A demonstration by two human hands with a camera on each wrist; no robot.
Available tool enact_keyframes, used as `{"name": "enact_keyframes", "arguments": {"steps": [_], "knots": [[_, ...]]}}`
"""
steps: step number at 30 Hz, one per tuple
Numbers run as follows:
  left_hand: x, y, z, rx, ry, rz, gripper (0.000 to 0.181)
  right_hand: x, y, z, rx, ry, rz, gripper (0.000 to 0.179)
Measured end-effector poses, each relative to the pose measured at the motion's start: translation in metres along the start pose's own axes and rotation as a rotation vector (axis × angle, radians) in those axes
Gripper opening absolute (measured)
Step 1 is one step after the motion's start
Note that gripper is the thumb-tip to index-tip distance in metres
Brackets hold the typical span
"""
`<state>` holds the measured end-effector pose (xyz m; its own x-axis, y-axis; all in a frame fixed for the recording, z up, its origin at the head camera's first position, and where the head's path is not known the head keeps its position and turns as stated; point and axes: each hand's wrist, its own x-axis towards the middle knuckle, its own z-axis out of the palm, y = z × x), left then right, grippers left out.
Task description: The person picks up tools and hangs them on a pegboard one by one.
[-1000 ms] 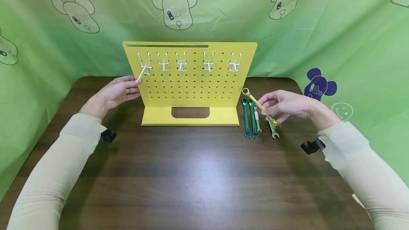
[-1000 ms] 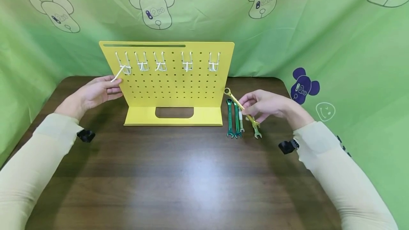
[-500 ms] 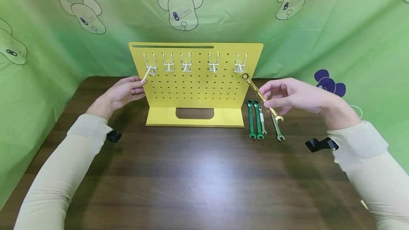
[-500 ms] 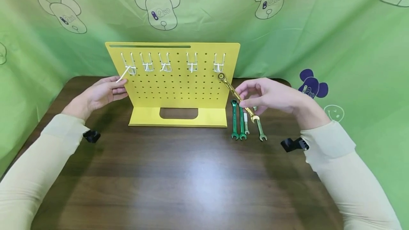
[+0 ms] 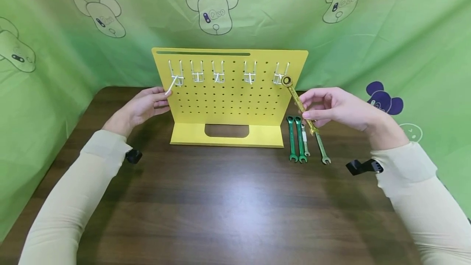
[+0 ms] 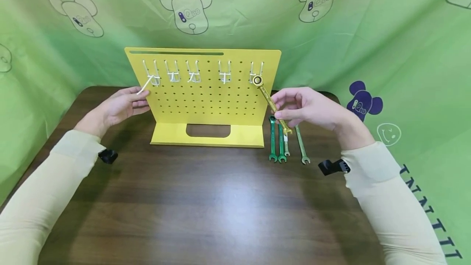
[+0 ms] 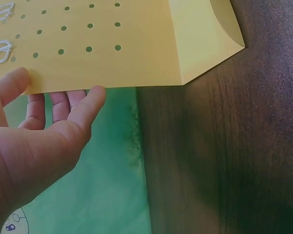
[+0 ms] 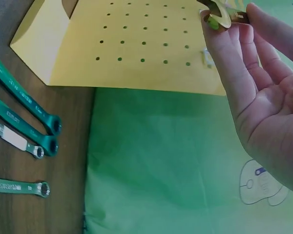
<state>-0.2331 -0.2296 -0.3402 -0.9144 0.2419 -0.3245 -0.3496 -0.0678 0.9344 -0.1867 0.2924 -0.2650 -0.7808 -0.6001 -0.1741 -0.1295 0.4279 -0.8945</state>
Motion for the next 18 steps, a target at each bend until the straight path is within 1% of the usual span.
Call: {"name": "enact_keyframes", "arguments": {"steps": [9, 18], "knots": [[0.000, -0.001, 0.001, 0.010, 0.012, -0.004, 0.019, 0.010, 0.012, 0.001, 0.023, 0.031, 0.030, 0.028], [0.001, 0.000, 0.002, 0.022, 0.013, 0.002, 0.019, 0.014, 0.018, -0.001, 0.058, 0.018, 0.027, 0.027]]}}
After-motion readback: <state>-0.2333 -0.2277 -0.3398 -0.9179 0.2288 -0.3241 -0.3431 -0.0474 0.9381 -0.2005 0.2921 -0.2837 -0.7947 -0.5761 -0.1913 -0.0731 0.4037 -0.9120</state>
